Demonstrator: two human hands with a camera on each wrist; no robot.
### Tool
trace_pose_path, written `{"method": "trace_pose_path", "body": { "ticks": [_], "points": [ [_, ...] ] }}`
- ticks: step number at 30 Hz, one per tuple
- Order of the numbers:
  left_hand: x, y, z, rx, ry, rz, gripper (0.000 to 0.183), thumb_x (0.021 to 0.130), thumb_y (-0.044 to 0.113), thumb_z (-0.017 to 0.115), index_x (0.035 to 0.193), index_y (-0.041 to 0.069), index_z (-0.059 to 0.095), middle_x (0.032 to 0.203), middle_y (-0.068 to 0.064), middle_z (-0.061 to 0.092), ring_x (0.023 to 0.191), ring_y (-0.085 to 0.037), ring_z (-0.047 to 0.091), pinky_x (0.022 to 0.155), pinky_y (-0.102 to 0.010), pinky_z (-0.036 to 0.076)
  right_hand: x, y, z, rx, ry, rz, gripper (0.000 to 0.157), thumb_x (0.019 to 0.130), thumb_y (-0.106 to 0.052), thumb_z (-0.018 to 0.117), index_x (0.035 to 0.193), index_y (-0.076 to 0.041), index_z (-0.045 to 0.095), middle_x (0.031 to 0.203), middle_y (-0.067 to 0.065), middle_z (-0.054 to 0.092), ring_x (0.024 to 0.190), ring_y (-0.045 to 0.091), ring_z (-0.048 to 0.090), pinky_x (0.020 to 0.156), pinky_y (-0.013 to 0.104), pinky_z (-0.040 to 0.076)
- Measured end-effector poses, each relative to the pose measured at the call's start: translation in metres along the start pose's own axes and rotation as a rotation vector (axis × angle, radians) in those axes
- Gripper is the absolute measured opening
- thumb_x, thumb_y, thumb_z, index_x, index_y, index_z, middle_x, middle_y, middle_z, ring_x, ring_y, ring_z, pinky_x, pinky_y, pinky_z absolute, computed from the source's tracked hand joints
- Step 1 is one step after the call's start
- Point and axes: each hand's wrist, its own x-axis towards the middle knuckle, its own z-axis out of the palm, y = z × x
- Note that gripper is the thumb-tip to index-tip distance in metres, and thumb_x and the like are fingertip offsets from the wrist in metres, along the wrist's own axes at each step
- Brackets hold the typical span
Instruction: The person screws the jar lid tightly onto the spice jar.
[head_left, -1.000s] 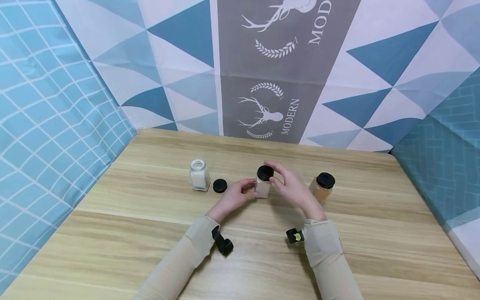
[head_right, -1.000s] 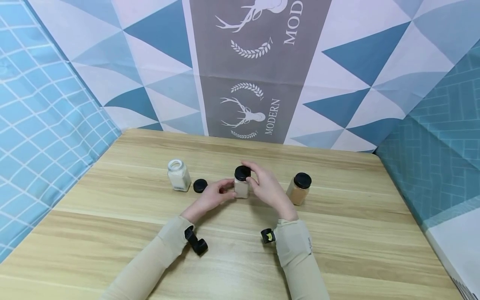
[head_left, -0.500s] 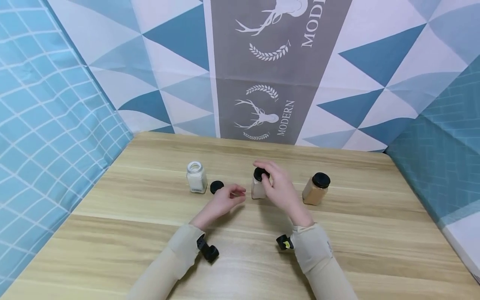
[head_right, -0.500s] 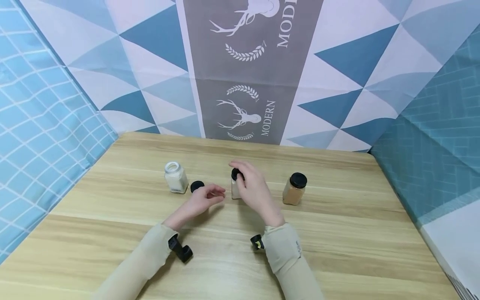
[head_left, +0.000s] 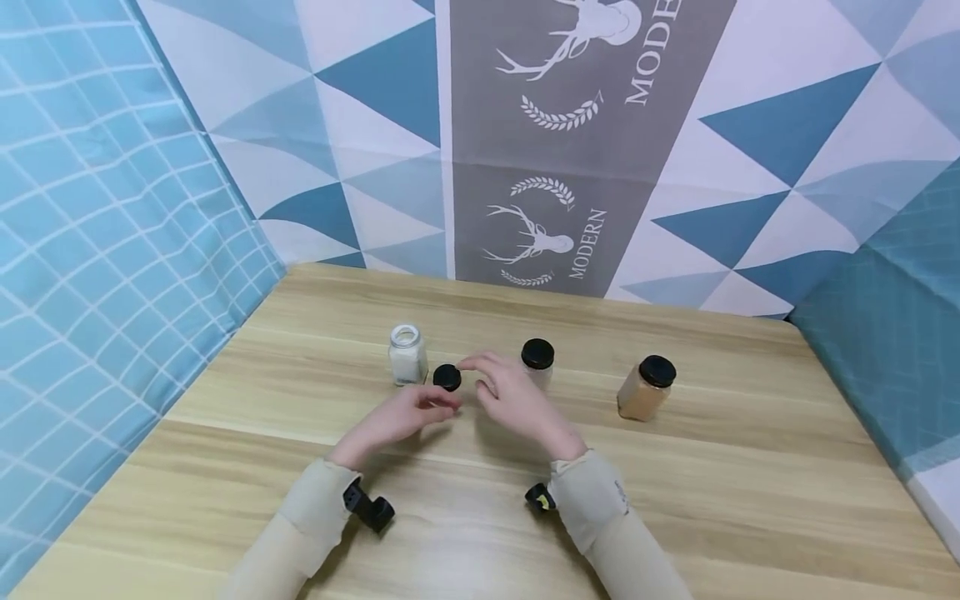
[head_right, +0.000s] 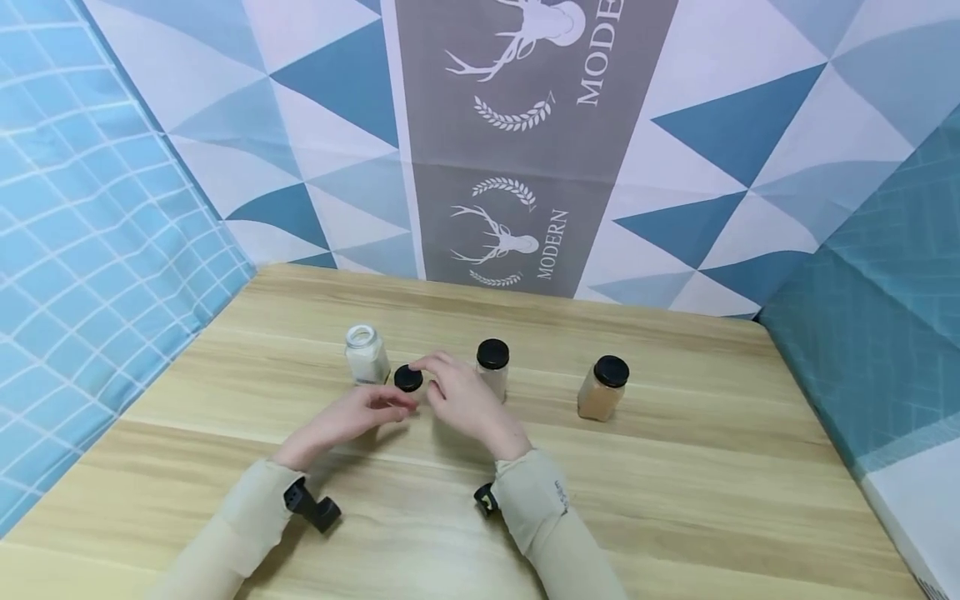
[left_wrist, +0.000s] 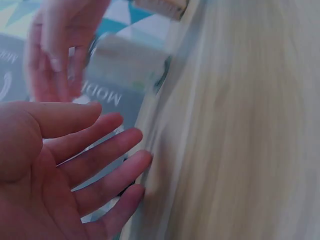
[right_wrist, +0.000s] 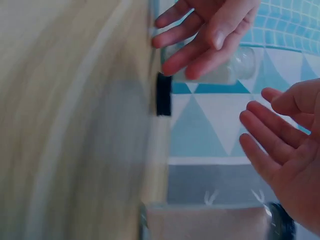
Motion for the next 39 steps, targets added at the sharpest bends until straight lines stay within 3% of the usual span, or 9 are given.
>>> {"method": "trace_pose_path", "body": {
  "ticks": [4, 7, 12, 16, 20, 25, 28, 31, 39],
  "points": [
    [-0.01, -0.007, -0.023, 0.038, -0.053, -0.049, 0.027, 0.089, 0.027, 0.057, 0.107, 0.009, 0.066, 0.103, -0.004, 0.066, 0.089, -0.015, 0.057, 0.076, -0.033, 0.045, 0.008, 0.002, 0.012, 0.011, -0.02, 0.074, 0.033, 0.088, -0.007, 0.052, 0.12, -0.012, 0.057, 0.122, 0.002, 0.056, 0.117, 0.019, 0.049, 0.1, 0.034, 0.039],
    [-0.017, -0.011, -0.041, 0.108, -0.048, -0.116, 0.026, 0.088, 0.032, 0.057, 0.101, 0.012, 0.068, 0.096, -0.001, 0.065, 0.086, -0.014, 0.054, 0.076, -0.032, 0.044, 0.016, 0.002, 0.021, 0.013, -0.037, 0.117, 0.032, 0.088, -0.01, 0.054, 0.121, -0.011, 0.056, 0.123, 0.006, 0.056, 0.118, 0.021, 0.048, 0.101, 0.035, 0.037],
    [-0.025, -0.017, -0.063, 0.134, 0.045, -0.215, 0.025, 0.088, 0.028, 0.057, 0.096, 0.006, 0.066, 0.082, -0.007, 0.06, 0.074, -0.018, 0.049, 0.065, -0.029, 0.04, 0.029, 0.002, 0.031, 0.012, -0.073, 0.125, 0.038, 0.087, -0.01, 0.054, 0.125, -0.009, 0.053, 0.128, 0.008, 0.052, 0.123, 0.023, 0.043, 0.104, 0.036, 0.033],
    [-0.021, -0.024, -0.067, 0.072, 0.112, -0.28, 0.035, 0.09, 0.026, 0.055, 0.113, -0.001, 0.058, 0.096, -0.015, 0.062, 0.084, -0.022, 0.055, 0.07, -0.029, 0.044, 0.038, 0.006, 0.039, 0.011, -0.13, 0.129, 0.047, 0.084, -0.008, 0.052, 0.13, -0.007, 0.046, 0.133, 0.01, 0.045, 0.126, 0.023, 0.038, 0.106, 0.035, 0.031],
    [-0.013, -0.036, -0.067, -0.085, 0.126, -0.245, 0.049, 0.091, 0.021, 0.053, 0.13, -0.006, 0.041, 0.122, -0.024, 0.052, 0.105, -0.03, 0.054, 0.086, -0.036, 0.047, 0.044, 0.008, 0.045, -0.017, -0.185, 0.16, 0.05, 0.085, -0.01, 0.053, 0.133, -0.006, 0.042, 0.137, 0.011, 0.043, 0.129, 0.024, 0.035, 0.107, 0.035, 0.028],
    [-0.008, -0.05, -0.071, -0.184, 0.141, -0.143, 0.056, 0.088, 0.012, 0.056, 0.136, -0.005, 0.031, 0.135, -0.026, 0.039, 0.122, -0.039, 0.041, 0.102, -0.05, 0.031, 0.05, 0.006, 0.047, -0.069, -0.236, 0.12, 0.052, 0.085, -0.008, 0.056, 0.135, -0.007, 0.041, 0.137, 0.009, 0.044, 0.129, 0.023, 0.038, 0.107, 0.033, 0.029],
    [-0.007, -0.057, -0.072, -0.201, 0.152, -0.103, 0.06, 0.087, 0.012, 0.057, 0.138, -0.002, 0.029, 0.137, -0.025, 0.038, 0.124, -0.04, 0.039, 0.106, -0.052, 0.024, 0.052, 0.006, 0.049, -0.099, -0.253, 0.102, 0.052, 0.084, -0.005, 0.058, 0.134, -0.008, 0.043, 0.136, 0.008, 0.046, 0.127, 0.021, 0.041, 0.106, 0.031, 0.03],
    [-0.006, -0.06, -0.071, -0.192, 0.151, -0.081, 0.058, 0.087, 0.014, 0.058, 0.137, -0.002, 0.033, 0.134, -0.025, 0.041, 0.122, -0.039, 0.041, 0.105, -0.052, 0.025, 0.053, 0.006, 0.05, -0.114, -0.241, 0.117, 0.048, 0.084, -0.004, 0.06, 0.13, -0.008, 0.048, 0.131, 0.008, 0.051, 0.123, 0.021, 0.045, 0.104, 0.031, 0.034],
    [0.0, -0.061, -0.066, -0.185, 0.175, -0.09, 0.052, 0.088, 0.018, 0.058, 0.133, -0.002, 0.04, 0.132, -0.025, 0.044, 0.121, -0.039, 0.041, 0.105, -0.051, 0.025, 0.055, 0.009, 0.051, -0.138, -0.215, 0.13, 0.045, 0.078, -0.003, 0.068, 0.121, -0.007, 0.055, 0.121, 0.008, 0.058, 0.114, 0.023, 0.052, 0.1, 0.033, 0.039]
  ]
}}
